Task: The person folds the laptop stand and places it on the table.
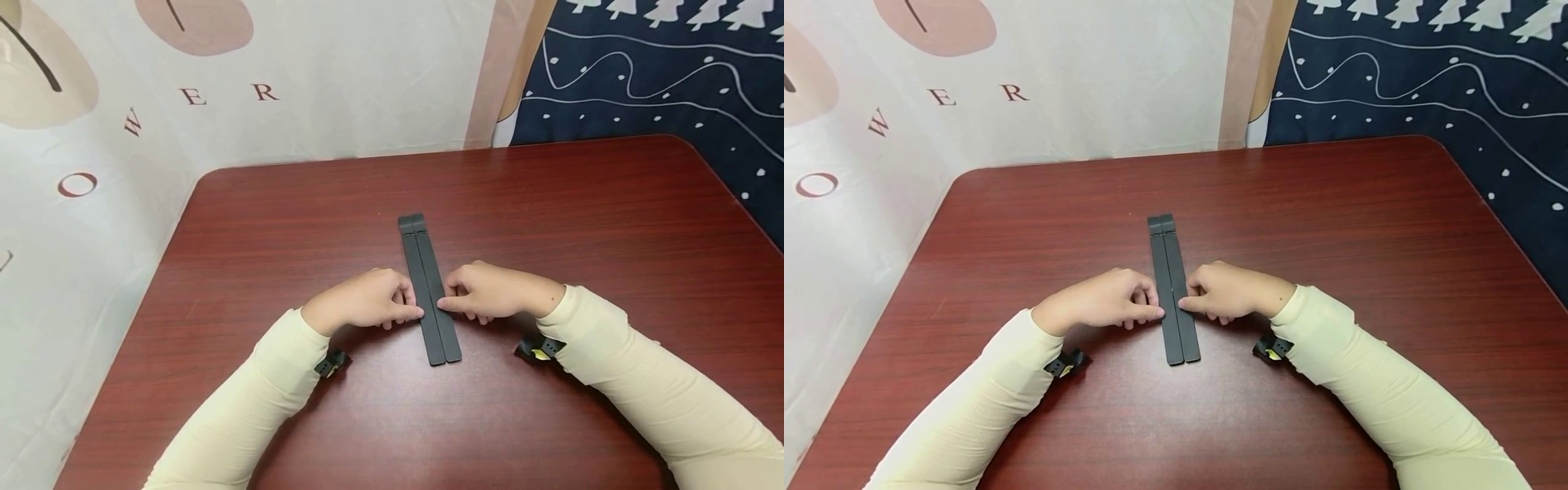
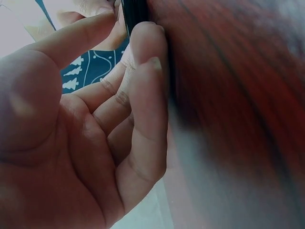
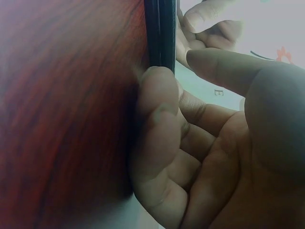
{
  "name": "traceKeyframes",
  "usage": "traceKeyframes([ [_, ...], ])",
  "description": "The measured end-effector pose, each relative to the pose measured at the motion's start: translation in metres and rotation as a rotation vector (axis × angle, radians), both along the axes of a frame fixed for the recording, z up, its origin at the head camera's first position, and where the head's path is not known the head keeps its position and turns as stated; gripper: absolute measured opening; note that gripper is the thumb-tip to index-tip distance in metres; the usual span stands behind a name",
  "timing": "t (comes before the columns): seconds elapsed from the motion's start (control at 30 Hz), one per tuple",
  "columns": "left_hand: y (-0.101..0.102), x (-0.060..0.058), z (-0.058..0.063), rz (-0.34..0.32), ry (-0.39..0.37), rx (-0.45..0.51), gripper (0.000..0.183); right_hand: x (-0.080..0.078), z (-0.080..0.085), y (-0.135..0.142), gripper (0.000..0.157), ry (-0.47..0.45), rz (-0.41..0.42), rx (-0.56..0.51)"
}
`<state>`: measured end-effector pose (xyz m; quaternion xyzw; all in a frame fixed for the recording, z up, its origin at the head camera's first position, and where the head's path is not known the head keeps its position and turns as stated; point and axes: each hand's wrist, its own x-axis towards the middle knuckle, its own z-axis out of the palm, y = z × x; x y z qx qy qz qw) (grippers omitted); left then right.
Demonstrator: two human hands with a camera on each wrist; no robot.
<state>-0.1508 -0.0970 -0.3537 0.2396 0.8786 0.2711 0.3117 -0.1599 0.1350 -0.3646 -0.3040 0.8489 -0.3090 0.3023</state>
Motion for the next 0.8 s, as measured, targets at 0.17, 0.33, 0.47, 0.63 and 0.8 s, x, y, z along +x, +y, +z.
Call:
traceKeyframes([
  [0.17, -0.0007, -0.0002, -0.0014, 0.0, 0.0, -0.001, 0.02, -0.0003, -0.0004, -0.0003, 0.032, 0.0, 0.001, 0.0],
  [0.33, -0.0012, -0.0007, -0.0024, 0.002, 0.0, 0.0, 0.019, -0.0006, -0.001, -0.0001, 0.032, -0.002, 0.001, -0.002],
  [0.47, -0.001, -0.0008, -0.0028, 0.003, -0.003, 0.0, 0.019, -0.0008, -0.0014, 0.0004, 0.032, -0.006, 0.002, -0.003],
  [0.63, -0.001, -0.0005, -0.0023, -0.002, -0.001, 0.001, 0.02, 0.0003, -0.0011, 0.0011, 0.031, 0.001, 0.007, 0.003],
  [0.8, -0.002, -0.0011, -0.0008, 0.003, 0.035, 0.016, 0.021, 0.0012, 0.0021, 0.0026, 0.028, 0.057, 0.023, 0.009],
])
